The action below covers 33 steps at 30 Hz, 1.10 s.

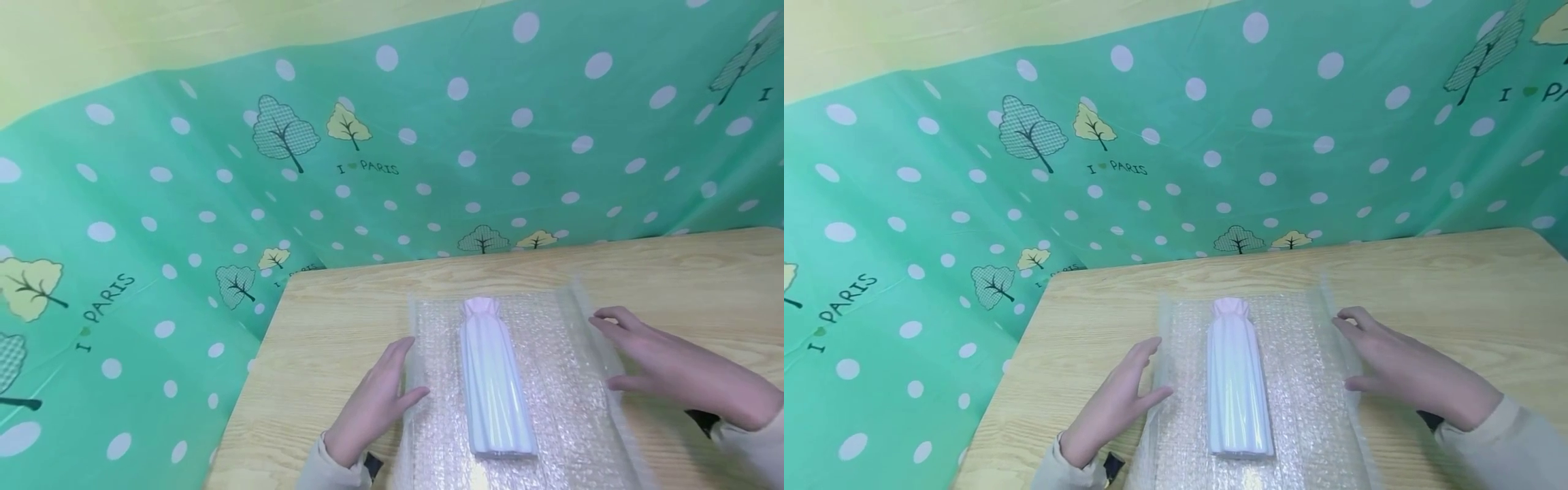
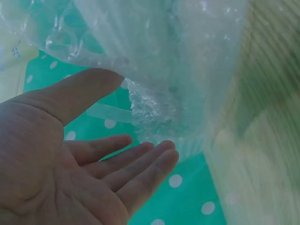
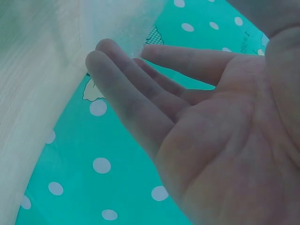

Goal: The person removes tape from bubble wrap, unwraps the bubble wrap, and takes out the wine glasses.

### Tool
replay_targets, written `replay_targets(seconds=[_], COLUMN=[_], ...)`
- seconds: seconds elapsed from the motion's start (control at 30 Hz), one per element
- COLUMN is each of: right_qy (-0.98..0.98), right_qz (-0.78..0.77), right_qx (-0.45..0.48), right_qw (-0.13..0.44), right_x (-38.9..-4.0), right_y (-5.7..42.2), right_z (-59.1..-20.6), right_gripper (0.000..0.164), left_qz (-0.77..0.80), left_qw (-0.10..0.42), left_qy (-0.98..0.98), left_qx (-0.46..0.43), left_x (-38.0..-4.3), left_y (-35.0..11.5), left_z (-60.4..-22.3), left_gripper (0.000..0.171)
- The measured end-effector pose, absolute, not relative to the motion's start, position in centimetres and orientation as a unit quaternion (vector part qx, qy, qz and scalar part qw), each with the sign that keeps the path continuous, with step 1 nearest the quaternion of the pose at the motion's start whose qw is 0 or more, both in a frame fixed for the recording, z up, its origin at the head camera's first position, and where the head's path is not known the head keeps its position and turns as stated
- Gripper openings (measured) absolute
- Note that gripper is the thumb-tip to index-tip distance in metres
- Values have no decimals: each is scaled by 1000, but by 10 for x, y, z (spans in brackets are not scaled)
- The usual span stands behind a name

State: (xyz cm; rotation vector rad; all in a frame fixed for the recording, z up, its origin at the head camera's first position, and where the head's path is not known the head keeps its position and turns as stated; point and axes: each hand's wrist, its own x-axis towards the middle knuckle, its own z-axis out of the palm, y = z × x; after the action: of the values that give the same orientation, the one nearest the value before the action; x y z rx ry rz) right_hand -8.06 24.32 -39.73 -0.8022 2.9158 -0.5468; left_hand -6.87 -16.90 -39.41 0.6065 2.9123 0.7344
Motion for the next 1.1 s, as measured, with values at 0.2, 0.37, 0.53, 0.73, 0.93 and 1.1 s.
replay_targets(seconds=[0.2, 0.37, 0.53, 0.73, 0.93, 1.1], right_qy=[947, 943, 943, 947, 953, 956], right_qz=[-170, -160, -151, -163, -157, -151], right_qx=[-271, -291, -297, -276, -257, -247], right_qw=[20, -6, -18, 18, 40, 41], right_x=[-80, -80, -80, -79, -79, -79], right_y=[247, 249, 252, 254, 256, 261], right_z=[-396, -397, -396, -391, -387, -389], right_gripper=[86, 84, 85, 85, 85, 85], left_qz=[239, 234, 221, 211, 212, 204], left_qw=[46, 60, 46, 33, 12, -9], left_qy=[950, 951, 951, 955, 957, 958], left_qx=[193, 195, 210, 207, 197, 199], left_x=[-69, -69, -68, -67, -67, -67], left_y=[-173, -177, -182, -190, -196, -200], left_z=[-389, -385, -380, -373, -368, -365], left_gripper=[78, 73, 73, 76, 77, 77])
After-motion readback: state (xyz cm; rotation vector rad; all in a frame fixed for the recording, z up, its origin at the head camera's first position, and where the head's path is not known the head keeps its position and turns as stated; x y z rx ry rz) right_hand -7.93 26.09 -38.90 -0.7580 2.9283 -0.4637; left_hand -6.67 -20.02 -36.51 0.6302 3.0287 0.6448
